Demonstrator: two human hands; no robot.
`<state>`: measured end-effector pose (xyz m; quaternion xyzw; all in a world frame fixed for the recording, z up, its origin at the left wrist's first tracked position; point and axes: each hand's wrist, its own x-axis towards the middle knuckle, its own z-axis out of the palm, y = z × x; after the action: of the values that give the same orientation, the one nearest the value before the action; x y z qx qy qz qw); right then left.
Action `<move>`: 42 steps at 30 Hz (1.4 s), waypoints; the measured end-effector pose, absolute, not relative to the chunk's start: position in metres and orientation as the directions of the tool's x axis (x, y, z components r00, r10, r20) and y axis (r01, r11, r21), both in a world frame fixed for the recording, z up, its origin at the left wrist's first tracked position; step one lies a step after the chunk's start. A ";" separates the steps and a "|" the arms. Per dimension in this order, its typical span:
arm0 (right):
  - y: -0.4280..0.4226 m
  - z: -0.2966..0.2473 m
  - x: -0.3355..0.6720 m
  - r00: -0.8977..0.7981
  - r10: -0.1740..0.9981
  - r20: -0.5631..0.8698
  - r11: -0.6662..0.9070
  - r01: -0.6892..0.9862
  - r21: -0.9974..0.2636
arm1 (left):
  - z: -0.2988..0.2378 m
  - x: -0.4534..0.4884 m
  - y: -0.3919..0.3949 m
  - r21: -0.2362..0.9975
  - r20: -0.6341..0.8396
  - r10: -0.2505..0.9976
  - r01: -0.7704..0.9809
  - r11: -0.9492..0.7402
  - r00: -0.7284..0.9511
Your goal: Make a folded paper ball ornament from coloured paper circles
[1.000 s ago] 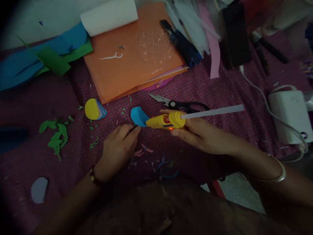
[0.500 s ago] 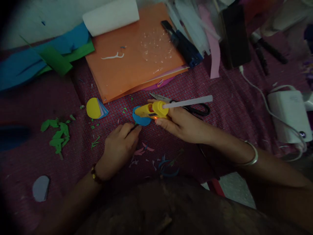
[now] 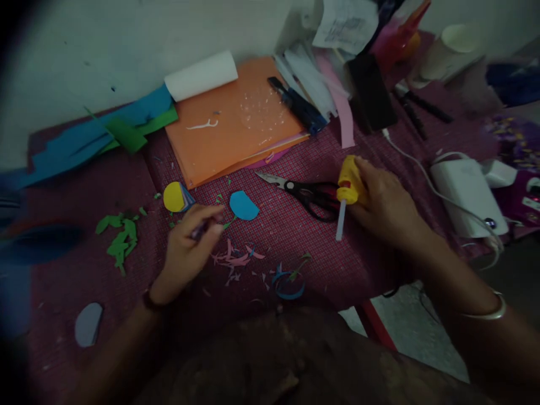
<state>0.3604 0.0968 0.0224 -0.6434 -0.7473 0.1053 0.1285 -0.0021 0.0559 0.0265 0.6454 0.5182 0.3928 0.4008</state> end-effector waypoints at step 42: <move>0.057 0.027 0.170 -0.632 0.775 -0.017 0.151 0.211 -0.966 | 0.032 0.044 0.017 0.737 -0.323 0.937 -0.657 0.160 -0.134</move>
<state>0.1699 0.0571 0.0268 -0.3451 -0.7145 0.5525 0.2550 0.0445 0.0172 0.0325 0.1675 0.4183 0.6262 0.6362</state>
